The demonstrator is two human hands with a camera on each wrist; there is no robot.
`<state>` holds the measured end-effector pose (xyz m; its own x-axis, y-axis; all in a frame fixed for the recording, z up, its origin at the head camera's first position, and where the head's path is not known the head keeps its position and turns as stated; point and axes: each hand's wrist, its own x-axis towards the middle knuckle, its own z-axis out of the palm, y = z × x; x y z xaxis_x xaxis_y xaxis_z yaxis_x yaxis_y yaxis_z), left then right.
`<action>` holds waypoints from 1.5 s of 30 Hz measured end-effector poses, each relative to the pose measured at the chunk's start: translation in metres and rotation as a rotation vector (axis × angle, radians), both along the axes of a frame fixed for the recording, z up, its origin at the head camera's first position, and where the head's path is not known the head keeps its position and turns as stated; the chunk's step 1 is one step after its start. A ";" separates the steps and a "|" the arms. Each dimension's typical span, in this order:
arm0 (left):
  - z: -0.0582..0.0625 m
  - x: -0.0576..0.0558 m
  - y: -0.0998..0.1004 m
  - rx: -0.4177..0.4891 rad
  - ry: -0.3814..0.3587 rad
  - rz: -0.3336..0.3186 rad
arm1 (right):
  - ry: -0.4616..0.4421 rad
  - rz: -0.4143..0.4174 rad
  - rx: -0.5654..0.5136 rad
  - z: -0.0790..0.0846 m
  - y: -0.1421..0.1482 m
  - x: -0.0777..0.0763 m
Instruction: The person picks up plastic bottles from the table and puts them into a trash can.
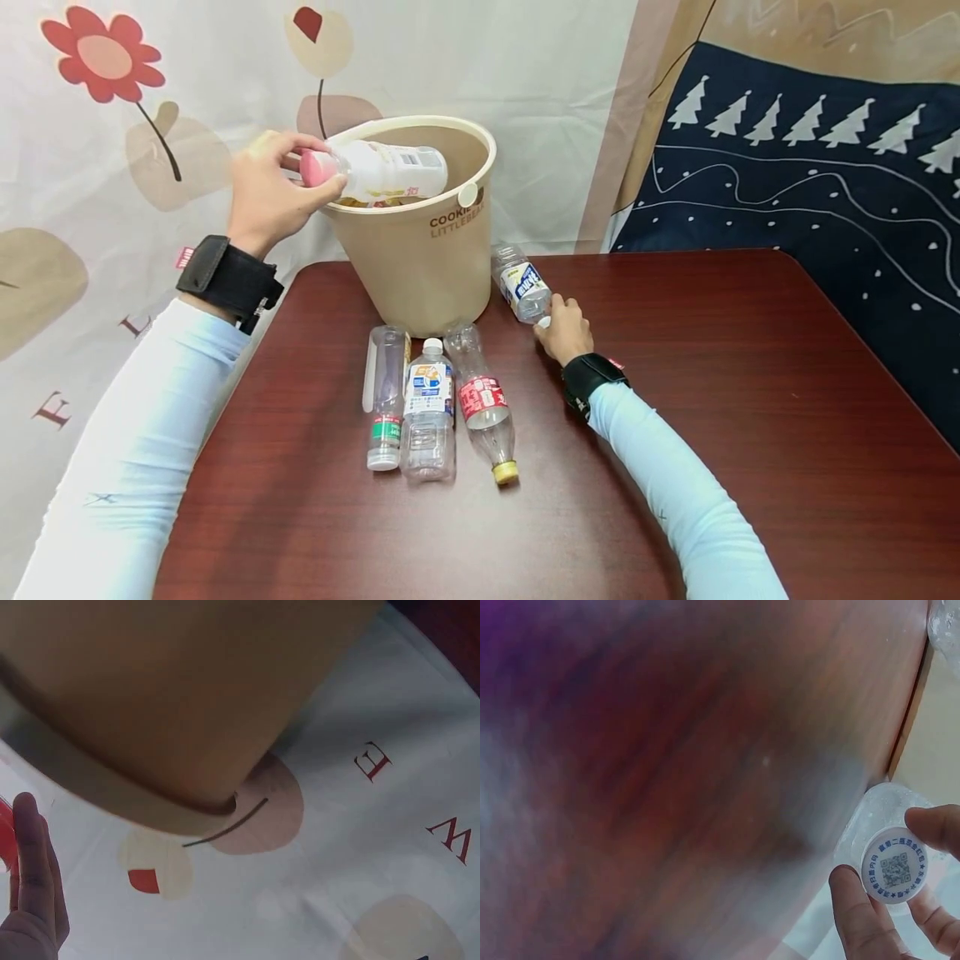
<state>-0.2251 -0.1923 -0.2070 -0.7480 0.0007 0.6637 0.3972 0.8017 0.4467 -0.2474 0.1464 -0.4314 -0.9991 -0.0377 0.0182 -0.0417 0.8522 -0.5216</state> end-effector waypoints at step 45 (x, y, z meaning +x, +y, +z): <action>-0.048 0.054 0.024 0.135 0.264 -0.232 | 0.131 -0.026 -0.137 -0.003 0.009 -0.002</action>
<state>-0.1709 -0.1679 -0.2550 -0.5409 0.0497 0.8396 0.6773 0.6176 0.3998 -0.2495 0.1556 -0.4343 -0.9884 0.0004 0.1517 -0.0956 0.7750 -0.6247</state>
